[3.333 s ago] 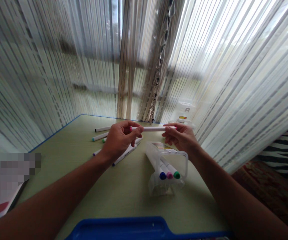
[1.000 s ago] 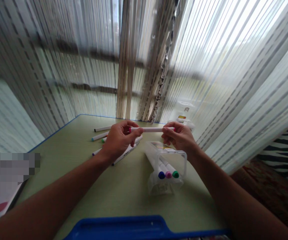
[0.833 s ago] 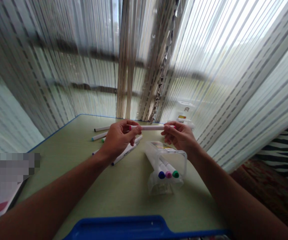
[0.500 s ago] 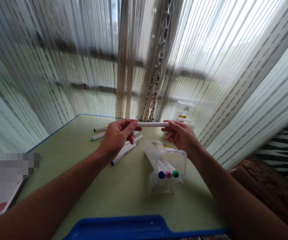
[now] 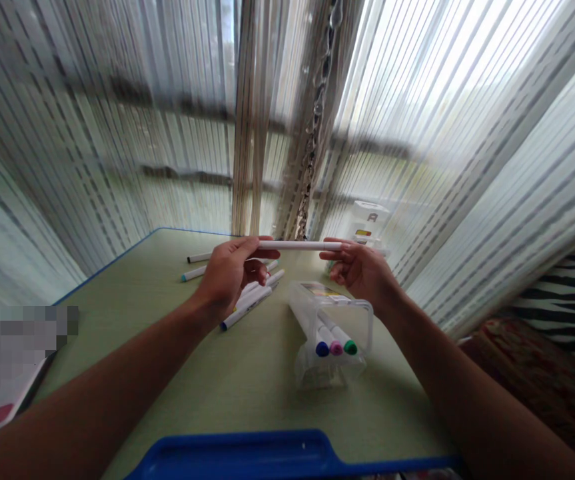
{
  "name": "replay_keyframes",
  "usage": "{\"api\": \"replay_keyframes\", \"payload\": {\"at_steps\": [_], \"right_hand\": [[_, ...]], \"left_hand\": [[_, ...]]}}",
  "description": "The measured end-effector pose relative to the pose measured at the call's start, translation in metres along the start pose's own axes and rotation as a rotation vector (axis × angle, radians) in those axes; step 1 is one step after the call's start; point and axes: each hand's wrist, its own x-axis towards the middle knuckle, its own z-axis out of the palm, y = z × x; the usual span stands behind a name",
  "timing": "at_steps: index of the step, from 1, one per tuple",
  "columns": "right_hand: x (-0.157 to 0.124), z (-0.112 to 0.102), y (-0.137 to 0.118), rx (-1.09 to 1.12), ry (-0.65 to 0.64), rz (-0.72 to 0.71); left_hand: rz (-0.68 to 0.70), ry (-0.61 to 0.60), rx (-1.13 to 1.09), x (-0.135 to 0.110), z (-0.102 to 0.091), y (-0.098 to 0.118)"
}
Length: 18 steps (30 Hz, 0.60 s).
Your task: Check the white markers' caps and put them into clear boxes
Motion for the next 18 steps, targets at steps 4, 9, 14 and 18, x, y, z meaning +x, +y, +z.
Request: {"api": "replay_keyframes", "payload": {"at_steps": [4,9,14,18], "right_hand": [[0.000,0.000,0.001,-0.021,-0.008,-0.024],[0.000,0.000,0.004,-0.037,-0.013,-0.061],[0.001,-0.002,0.007,-0.097,-0.010,-0.089],[0.001,-0.003,0.011,-0.116,-0.055,-0.132]], "left_hand": [[0.021,0.001,0.033,0.001,-0.001,-0.001],[0.057,-0.032,0.084,0.002,-0.003,-0.004],[0.084,-0.046,0.112,0.001,-0.004,-0.005],[0.120,-0.063,0.195,0.000,-0.004,-0.006]]}}
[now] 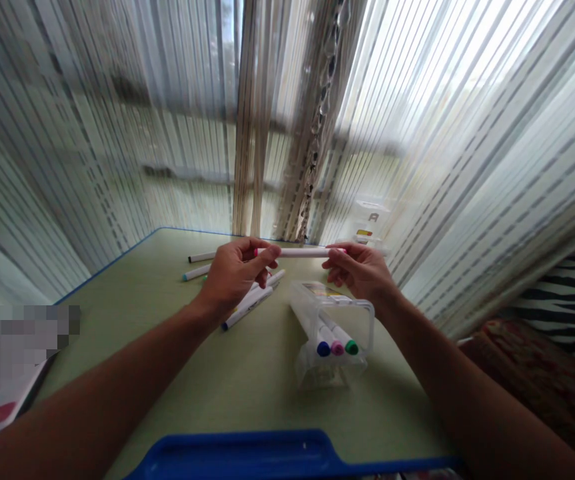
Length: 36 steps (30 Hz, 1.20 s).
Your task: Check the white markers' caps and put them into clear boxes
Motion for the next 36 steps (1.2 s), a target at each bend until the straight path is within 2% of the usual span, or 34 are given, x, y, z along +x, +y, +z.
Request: {"api": "replay_keyframes", "payload": {"at_steps": [5,9,23,36], "right_hand": [[-0.001,0.001,0.005,-0.031,-0.001,-0.026],[-0.001,0.001,0.005,-0.056,0.006,-0.015],[-0.001,-0.003,-0.006,0.040,0.068,0.137],[0.000,-0.001,-0.016,0.142,0.137,0.257]], "left_hand": [[0.047,-0.011,0.162,-0.002,0.002,-0.001],[0.018,-0.032,0.178,-0.005,0.003,0.002],[0.019,-0.094,-0.076,0.002,0.002,-0.004],[-0.107,-0.033,-0.165,0.001,0.005,0.001]]}}
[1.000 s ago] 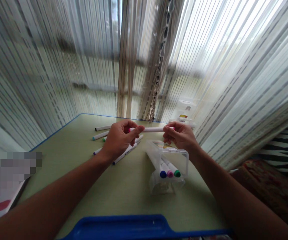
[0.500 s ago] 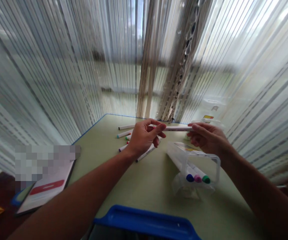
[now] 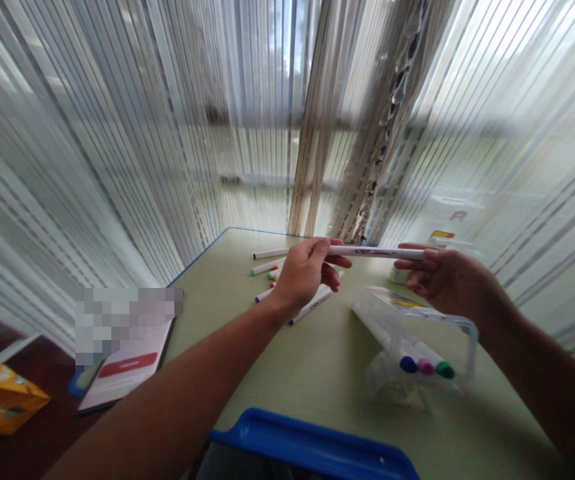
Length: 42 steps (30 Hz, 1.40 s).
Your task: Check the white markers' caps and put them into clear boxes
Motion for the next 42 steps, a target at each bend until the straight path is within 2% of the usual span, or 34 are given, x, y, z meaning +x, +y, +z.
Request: {"api": "replay_keyframes", "payload": {"at_steps": [11,21,27,36,42], "right_hand": [[0.000,-0.001,0.007,-0.087,-0.017,-0.140],[0.001,-0.001,0.015,-0.285,-0.055,-0.267],[0.001,0.000,0.015,-0.199,-0.077,-0.251],[-0.001,-0.003,0.012,-0.103,-0.066,-0.154],[0.002,-0.005,0.010,-0.098,-0.091,-0.152]], "left_hand": [[0.106,-0.068,0.123,0.003,-0.006,-0.011],[0.154,-0.031,0.323,-0.003,-0.006,-0.010],[0.158,-0.035,0.366,-0.003,-0.006,-0.011],[0.121,-0.042,0.222,-0.001,-0.003,-0.005],[0.046,-0.007,0.156,-0.001,-0.003,-0.001]]}}
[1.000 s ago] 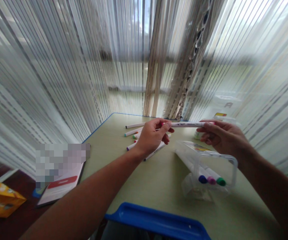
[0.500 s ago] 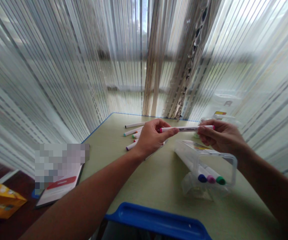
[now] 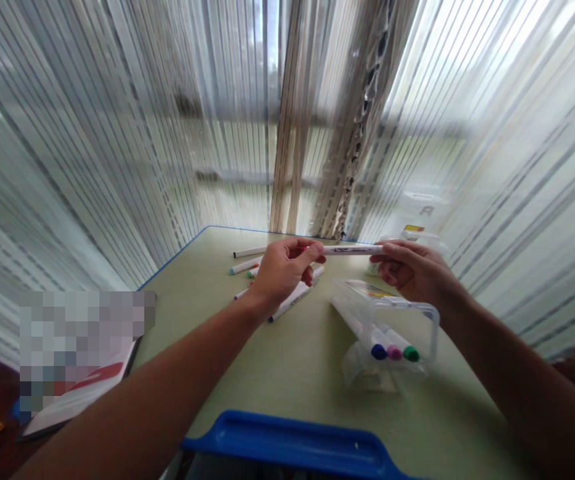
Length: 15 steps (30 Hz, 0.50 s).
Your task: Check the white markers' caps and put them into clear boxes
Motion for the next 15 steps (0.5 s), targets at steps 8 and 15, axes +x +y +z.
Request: {"api": "replay_keyframes", "payload": {"at_steps": [8,15], "right_hand": [[0.0023,-0.0006,-0.0009,-0.049,0.007,0.009],[0.0013,0.0023,-0.0065,0.031,0.018,0.084]], "left_hand": [[-0.077,0.038,-0.090,0.0012,-0.0007,0.0051],[-0.084,0.033,-0.132,0.0028,-0.0031,0.0029]]}}
